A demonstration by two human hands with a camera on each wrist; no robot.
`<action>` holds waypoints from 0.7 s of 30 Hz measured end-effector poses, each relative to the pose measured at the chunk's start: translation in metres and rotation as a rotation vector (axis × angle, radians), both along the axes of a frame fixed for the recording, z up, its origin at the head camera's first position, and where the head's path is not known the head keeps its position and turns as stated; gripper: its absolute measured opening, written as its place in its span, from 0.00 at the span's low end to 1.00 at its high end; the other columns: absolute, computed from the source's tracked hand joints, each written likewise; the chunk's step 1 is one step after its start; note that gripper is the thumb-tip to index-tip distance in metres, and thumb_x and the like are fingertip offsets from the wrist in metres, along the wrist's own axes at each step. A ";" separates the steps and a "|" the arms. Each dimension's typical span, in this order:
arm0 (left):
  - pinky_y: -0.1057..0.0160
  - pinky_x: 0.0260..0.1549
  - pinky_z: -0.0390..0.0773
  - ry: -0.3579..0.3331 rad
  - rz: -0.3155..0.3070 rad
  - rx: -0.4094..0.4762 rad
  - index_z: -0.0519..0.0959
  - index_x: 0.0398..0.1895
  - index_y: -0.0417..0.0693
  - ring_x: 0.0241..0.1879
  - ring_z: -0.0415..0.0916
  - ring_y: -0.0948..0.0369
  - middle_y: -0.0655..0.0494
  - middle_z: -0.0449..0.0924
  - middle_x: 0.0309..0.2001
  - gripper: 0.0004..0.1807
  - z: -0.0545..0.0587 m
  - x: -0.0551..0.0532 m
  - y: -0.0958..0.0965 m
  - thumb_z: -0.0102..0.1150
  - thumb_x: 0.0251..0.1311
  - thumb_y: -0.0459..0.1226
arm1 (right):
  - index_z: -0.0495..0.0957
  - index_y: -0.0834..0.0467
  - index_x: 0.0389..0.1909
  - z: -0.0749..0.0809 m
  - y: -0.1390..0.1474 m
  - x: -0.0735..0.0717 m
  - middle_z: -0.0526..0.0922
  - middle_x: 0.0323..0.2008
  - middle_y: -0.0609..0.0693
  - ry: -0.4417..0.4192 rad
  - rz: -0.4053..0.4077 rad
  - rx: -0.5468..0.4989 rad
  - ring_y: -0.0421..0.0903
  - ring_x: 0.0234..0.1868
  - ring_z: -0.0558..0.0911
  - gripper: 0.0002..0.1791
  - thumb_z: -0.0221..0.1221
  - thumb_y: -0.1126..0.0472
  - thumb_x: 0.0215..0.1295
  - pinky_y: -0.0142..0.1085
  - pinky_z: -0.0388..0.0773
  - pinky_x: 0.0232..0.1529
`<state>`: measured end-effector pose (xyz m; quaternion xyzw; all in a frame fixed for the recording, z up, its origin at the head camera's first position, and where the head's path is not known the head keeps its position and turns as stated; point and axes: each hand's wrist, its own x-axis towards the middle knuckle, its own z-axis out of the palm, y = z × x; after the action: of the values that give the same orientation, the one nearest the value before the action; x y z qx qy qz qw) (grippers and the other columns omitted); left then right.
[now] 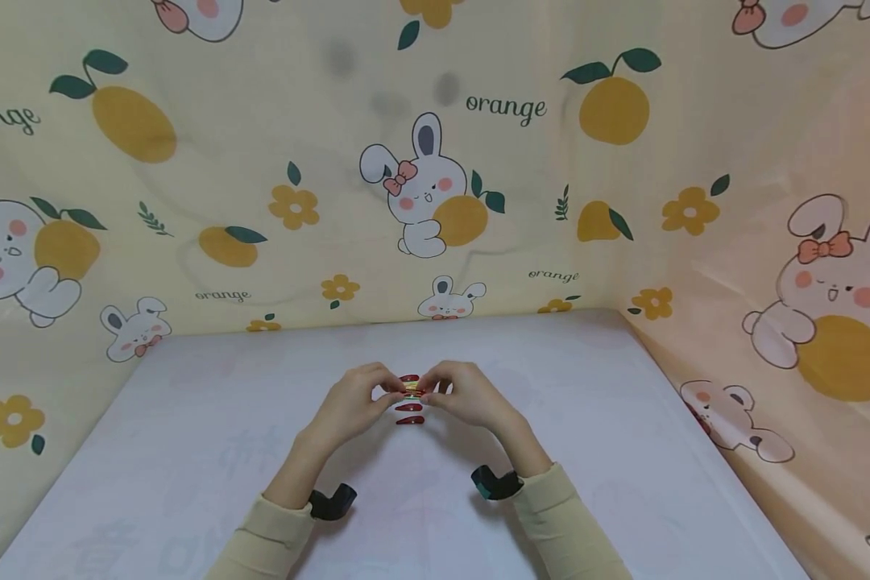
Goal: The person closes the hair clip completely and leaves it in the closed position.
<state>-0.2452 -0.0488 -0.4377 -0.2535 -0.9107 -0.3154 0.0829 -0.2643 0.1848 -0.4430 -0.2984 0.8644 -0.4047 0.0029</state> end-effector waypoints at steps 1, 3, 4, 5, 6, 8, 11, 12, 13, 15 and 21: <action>0.56 0.43 0.82 -0.017 -0.004 -0.008 0.89 0.38 0.52 0.43 0.82 0.60 0.61 0.84 0.38 0.02 -0.001 0.000 0.000 0.72 0.63 0.36 | 0.88 0.53 0.43 -0.001 0.000 0.000 0.86 0.37 0.41 -0.006 0.004 0.008 0.40 0.37 0.81 0.08 0.71 0.66 0.64 0.34 0.78 0.39; 0.56 0.42 0.81 -0.050 -0.017 -0.024 0.89 0.36 0.52 0.41 0.82 0.60 0.61 0.84 0.37 0.02 -0.002 -0.001 -0.001 0.73 0.62 0.35 | 0.88 0.54 0.42 -0.003 -0.001 0.000 0.86 0.37 0.42 -0.018 0.017 0.019 0.41 0.37 0.81 0.08 0.71 0.67 0.64 0.34 0.78 0.39; 0.57 0.41 0.81 -0.066 -0.025 -0.031 0.89 0.36 0.52 0.41 0.82 0.61 0.62 0.84 0.37 0.03 -0.003 -0.002 -0.001 0.73 0.61 0.35 | 0.88 0.54 0.42 -0.004 -0.001 0.000 0.86 0.37 0.42 -0.024 0.023 0.027 0.41 0.37 0.81 0.08 0.71 0.68 0.64 0.34 0.78 0.39; 0.57 0.40 0.81 -0.081 -0.034 -0.039 0.89 0.36 0.52 0.40 0.82 0.61 0.62 0.84 0.37 0.03 -0.004 -0.002 -0.002 0.74 0.61 0.35 | 0.88 0.55 0.42 -0.005 -0.001 0.000 0.86 0.36 0.43 -0.025 0.032 0.035 0.40 0.37 0.80 0.09 0.70 0.68 0.63 0.34 0.78 0.38; 0.58 0.39 0.80 -0.096 -0.042 -0.046 0.89 0.36 0.51 0.39 0.81 0.62 0.62 0.84 0.36 0.02 -0.005 -0.003 -0.002 0.74 0.61 0.35 | 0.88 0.55 0.42 -0.007 -0.001 0.000 0.87 0.36 0.44 -0.032 0.038 0.044 0.40 0.36 0.80 0.09 0.70 0.69 0.63 0.34 0.78 0.38; 0.60 0.37 0.80 -0.116 -0.059 -0.061 0.88 0.36 0.51 0.38 0.80 0.64 0.63 0.83 0.36 0.02 -0.007 -0.004 -0.003 0.73 0.61 0.35 | 0.88 0.56 0.42 -0.009 -0.002 -0.001 0.87 0.36 0.46 -0.046 0.046 0.061 0.39 0.36 0.79 0.09 0.70 0.70 0.63 0.33 0.78 0.38; 0.61 0.35 0.79 -0.134 -0.072 -0.076 0.88 0.35 0.50 0.35 0.79 0.65 0.63 0.83 0.34 0.02 -0.010 -0.005 -0.003 0.73 0.62 0.34 | 0.87 0.56 0.41 -0.013 -0.002 -0.001 0.86 0.34 0.45 -0.061 0.058 0.082 0.38 0.34 0.78 0.08 0.70 0.69 0.63 0.33 0.77 0.36; 0.62 0.34 0.78 -0.138 -0.074 -0.081 0.88 0.35 0.50 0.34 0.78 0.65 0.62 0.82 0.33 0.02 -0.012 -0.006 -0.003 0.73 0.62 0.34 | 0.87 0.56 0.41 -0.013 -0.003 -0.001 0.86 0.34 0.44 -0.077 0.057 0.088 0.38 0.34 0.78 0.08 0.71 0.69 0.62 0.33 0.77 0.36; 0.62 0.33 0.78 -0.141 -0.074 -0.087 0.88 0.35 0.50 0.33 0.77 0.66 0.63 0.82 0.33 0.02 -0.013 -0.006 -0.003 0.73 0.61 0.34 | 0.87 0.56 0.41 -0.013 -0.003 -0.001 0.86 0.33 0.43 -0.084 0.059 0.094 0.39 0.34 0.79 0.08 0.71 0.68 0.62 0.33 0.77 0.35; 0.63 0.32 0.77 -0.152 -0.074 -0.096 0.88 0.34 0.50 0.31 0.76 0.66 0.63 0.81 0.31 0.02 -0.015 -0.007 -0.003 0.73 0.61 0.34 | 0.87 0.57 0.40 -0.014 -0.004 -0.001 0.85 0.32 0.41 -0.106 0.067 0.107 0.41 0.33 0.79 0.07 0.72 0.66 0.62 0.33 0.77 0.35; 0.64 0.30 0.75 -0.204 -0.064 -0.126 0.87 0.33 0.50 0.29 0.73 0.67 0.65 0.79 0.29 0.03 -0.021 -0.008 -0.002 0.74 0.60 0.35 | 0.87 0.57 0.39 -0.017 -0.006 -0.001 0.84 0.31 0.41 -0.152 0.075 0.147 0.42 0.33 0.79 0.07 0.72 0.65 0.62 0.33 0.77 0.34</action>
<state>-0.2531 -0.0507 -0.4585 -0.2538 -0.9239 -0.2841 -0.0366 -0.2650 0.1786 -0.4602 -0.2980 0.8772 -0.3614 0.1057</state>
